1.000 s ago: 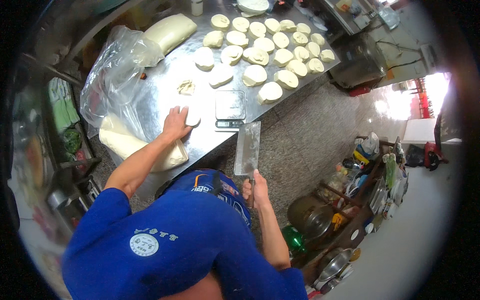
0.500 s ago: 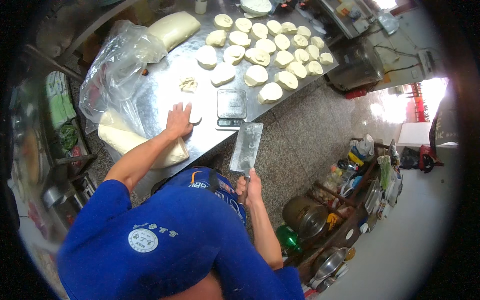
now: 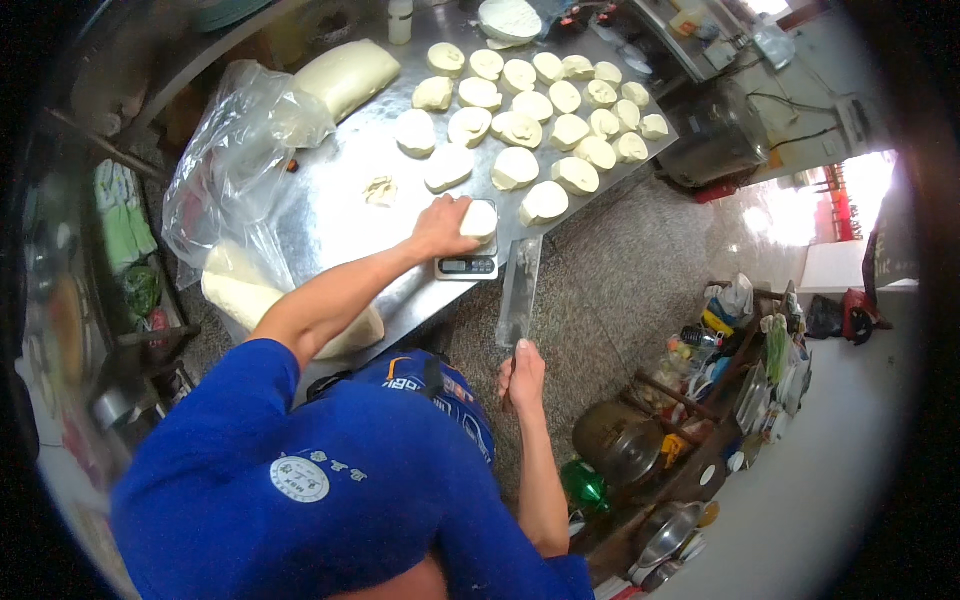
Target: The person cuts a long log of dough into small pieces using a cleaver, weighs each piece on a digital scale, and arranges them on a stainless steel countertop. The person repeatedly trims and adjusts pieces to reach a target weight before placing them aside.
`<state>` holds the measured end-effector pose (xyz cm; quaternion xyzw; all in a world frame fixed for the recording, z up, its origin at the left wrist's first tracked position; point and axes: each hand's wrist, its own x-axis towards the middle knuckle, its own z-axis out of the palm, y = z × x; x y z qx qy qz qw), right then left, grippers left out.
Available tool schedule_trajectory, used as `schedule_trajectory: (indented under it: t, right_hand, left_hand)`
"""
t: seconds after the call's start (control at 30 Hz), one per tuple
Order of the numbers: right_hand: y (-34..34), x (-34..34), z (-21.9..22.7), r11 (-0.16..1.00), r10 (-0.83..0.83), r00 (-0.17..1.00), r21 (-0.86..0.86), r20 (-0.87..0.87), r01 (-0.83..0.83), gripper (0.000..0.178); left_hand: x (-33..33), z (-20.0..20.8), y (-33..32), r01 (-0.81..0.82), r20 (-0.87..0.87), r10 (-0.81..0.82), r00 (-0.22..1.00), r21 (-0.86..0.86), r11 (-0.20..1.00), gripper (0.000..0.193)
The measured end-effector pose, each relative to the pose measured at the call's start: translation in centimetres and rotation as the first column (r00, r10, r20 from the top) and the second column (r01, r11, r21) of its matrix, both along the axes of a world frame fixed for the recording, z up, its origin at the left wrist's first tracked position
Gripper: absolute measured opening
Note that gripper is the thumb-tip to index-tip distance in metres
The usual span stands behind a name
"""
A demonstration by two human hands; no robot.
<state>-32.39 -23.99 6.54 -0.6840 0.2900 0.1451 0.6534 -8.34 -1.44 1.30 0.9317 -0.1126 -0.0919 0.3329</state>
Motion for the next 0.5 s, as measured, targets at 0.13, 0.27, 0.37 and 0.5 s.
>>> schedule_trajectory:
  t: [0.13,0.27,0.37,0.5]
  right_hand:
    - [-1.6,3.8,-0.9,0.950,0.166,0.986,-0.264,-0.022,-0.166,0.040]
    - [-2.2,6.7,-4.0,0.629,0.420,0.899,-0.754,0.125,-0.189,0.044]
    - [-0.6,7.5,-4.1,0.635,0.426,0.904,-0.721,0.025,-0.279,0.042]
    - [0.9,5.3,-6.5,0.666,0.415,0.909,-0.697,0.048,-0.267,0.043]
  left_hand:
    - [0.3,-1.1,-1.8,0.049,0.114,-0.059,0.992,0.092,0.995,0.077]
    - [0.5,-2.5,-1.1,-0.055,0.213,0.057,0.975,-0.016,0.998,0.082]
    - [0.4,-3.4,0.6,-0.094,-0.020,0.093,0.995,-0.066,0.993,0.078]
    - [-1.1,-4.2,1.3,-0.095,-0.008,0.095,0.995,-0.077,0.992,0.074]
